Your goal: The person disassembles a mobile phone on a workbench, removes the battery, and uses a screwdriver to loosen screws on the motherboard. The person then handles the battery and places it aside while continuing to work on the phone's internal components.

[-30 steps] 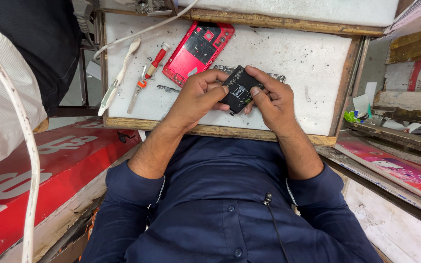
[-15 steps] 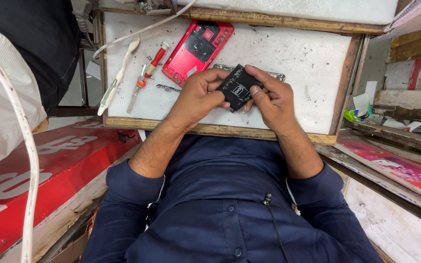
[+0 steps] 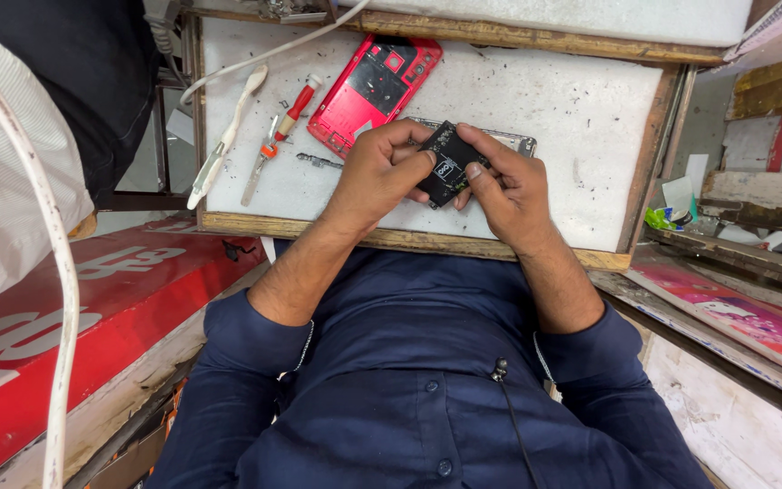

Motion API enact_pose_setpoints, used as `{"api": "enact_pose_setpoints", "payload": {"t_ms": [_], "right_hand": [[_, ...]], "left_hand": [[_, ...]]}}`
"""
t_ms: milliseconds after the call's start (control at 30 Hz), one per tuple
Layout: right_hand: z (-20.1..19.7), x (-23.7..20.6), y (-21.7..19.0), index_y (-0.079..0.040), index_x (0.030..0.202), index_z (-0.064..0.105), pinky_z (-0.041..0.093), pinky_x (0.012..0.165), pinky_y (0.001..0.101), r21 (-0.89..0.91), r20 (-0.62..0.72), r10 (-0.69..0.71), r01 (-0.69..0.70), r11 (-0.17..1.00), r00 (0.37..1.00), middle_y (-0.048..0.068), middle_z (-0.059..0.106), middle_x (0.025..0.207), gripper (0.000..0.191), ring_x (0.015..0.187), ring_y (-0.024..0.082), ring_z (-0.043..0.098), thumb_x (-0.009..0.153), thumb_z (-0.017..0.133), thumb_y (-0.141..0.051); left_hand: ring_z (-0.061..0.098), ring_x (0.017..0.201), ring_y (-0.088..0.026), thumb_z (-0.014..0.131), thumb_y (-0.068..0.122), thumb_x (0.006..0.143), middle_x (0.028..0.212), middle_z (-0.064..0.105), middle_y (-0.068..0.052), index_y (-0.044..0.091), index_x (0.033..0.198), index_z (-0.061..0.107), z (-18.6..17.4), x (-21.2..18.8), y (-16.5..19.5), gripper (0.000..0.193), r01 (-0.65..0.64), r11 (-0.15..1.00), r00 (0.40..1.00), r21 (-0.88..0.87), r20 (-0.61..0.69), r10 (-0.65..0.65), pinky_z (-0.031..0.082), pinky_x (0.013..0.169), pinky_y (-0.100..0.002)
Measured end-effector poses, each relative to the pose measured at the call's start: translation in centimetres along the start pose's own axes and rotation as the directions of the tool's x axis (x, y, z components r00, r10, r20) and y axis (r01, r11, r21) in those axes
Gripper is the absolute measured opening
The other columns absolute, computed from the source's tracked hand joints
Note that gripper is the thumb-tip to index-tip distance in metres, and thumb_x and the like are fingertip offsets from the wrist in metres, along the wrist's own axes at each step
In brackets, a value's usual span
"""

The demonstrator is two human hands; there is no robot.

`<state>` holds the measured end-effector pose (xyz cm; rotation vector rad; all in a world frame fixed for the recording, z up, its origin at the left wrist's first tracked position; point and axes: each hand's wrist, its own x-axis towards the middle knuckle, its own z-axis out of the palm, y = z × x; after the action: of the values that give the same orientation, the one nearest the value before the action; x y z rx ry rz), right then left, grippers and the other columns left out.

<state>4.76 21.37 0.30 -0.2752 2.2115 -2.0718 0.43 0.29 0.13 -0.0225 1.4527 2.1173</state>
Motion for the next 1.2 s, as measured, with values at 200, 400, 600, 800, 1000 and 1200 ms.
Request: {"api": "enact_pose_setpoints", "payload": {"t_ms": [200, 400, 600, 800, 1000, 1200], "right_hand": [[-0.1, 0.0, -0.2, 0.006, 0.147, 0.055, 0.06, 0.069, 0.0266, -0.018, -0.014, 0.015, -0.015, 1.0, 1.0, 0.017, 0.074, 0.104, 0.04, 0.075, 0.014, 0.071, 0.106, 0.054, 0.002], [-0.1, 0.0, 0.1, 0.005, 0.147, 0.054, 0.061, 0.068, 0.0264, -0.007, 0.005, 0.009, -0.009, 1.0, 1.0, 0.016, 0.074, 0.101, 0.04, 0.076, 0.014, 0.072, 0.107, 0.054, 0.001], [-0.2, -0.1, 0.0, 0.004, 0.147, 0.056, 0.061, 0.069, 0.0261, 0.008, 0.018, 0.0, 0.0, 1.0, 1.0, 0.016, 0.074, 0.101, 0.04, 0.076, 0.014, 0.071, 0.107, 0.054, 0.002], [-0.2, 0.0, -0.2, 0.002, 0.144, 0.058, 0.061, 0.066, 0.0266, -0.028, 0.027, -0.006, 0.007, 1.0, 1.0, 0.015, 0.074, 0.102, 0.04, 0.074, 0.015, 0.072, 0.104, 0.056, 0.003], [-0.3, -0.1, -0.5, 0.001, 0.142, 0.061, 0.059, 0.064, 0.0247, -0.074, 0.028, 0.017, -0.014, 0.997, 0.999, 0.013, 0.076, 0.098, 0.039, 0.071, 0.013, 0.072, 0.103, 0.057, 0.003], [-0.2, -0.1, -0.4, 0.0, 0.141, 0.062, 0.06, 0.064, 0.0246, -0.126, 0.054, -0.001, 0.008, 0.992, 0.999, 0.014, 0.076, 0.099, 0.039, 0.071, 0.013, 0.073, 0.102, 0.057, 0.003]], "left_hand": [[0.07, 0.077, -0.006, 0.058, 0.002, 0.094, 0.092, 0.075, -0.005, -0.002, 0.117, 0.067, -0.2, 0.0, 0.4, 0.025, -0.014, 1.0, 0.998, -0.015, 0.057, 0.015, 0.059, 0.064, -0.021], [0.069, 0.072, -0.007, 0.059, 0.004, 0.097, 0.086, 0.074, -0.006, -0.002, 0.114, 0.067, -0.2, -0.1, 0.5, 0.02, -0.007, 1.0, 0.999, 0.028, 0.037, 0.006, 0.059, 0.062, -0.022], [0.067, 0.069, -0.006, 0.059, 0.007, 0.096, 0.081, 0.072, -0.003, 0.001, 0.106, 0.067, -0.7, 0.0, 1.1, 0.014, 0.012, 0.996, 0.998, 0.093, 0.065, -0.018, 0.058, 0.059, -0.022], [0.063, 0.064, -0.005, 0.063, 0.011, 0.097, 0.074, 0.064, 0.001, 0.005, 0.091, 0.062, -0.7, 0.1, 1.2, 0.009, 0.047, 0.99, 0.998, 0.134, 0.031, -0.051, 0.057, 0.053, -0.022], [0.064, 0.068, -0.004, 0.06, 0.008, 0.094, 0.079, 0.064, 0.001, 0.006, 0.09, 0.061, -1.1, -0.1, 0.9, 0.004, 0.044, 0.996, 0.996, 0.081, 0.08, -0.051, 0.06, 0.057, -0.023], [0.06, 0.066, -0.004, 0.064, 0.014, 0.1, 0.076, 0.058, 0.001, 0.007, 0.084, 0.056, -1.0, -0.1, 1.0, 0.019, 0.084, 0.987, 0.995, 0.134, 0.048, -0.091, 0.059, 0.055, -0.024]]}}
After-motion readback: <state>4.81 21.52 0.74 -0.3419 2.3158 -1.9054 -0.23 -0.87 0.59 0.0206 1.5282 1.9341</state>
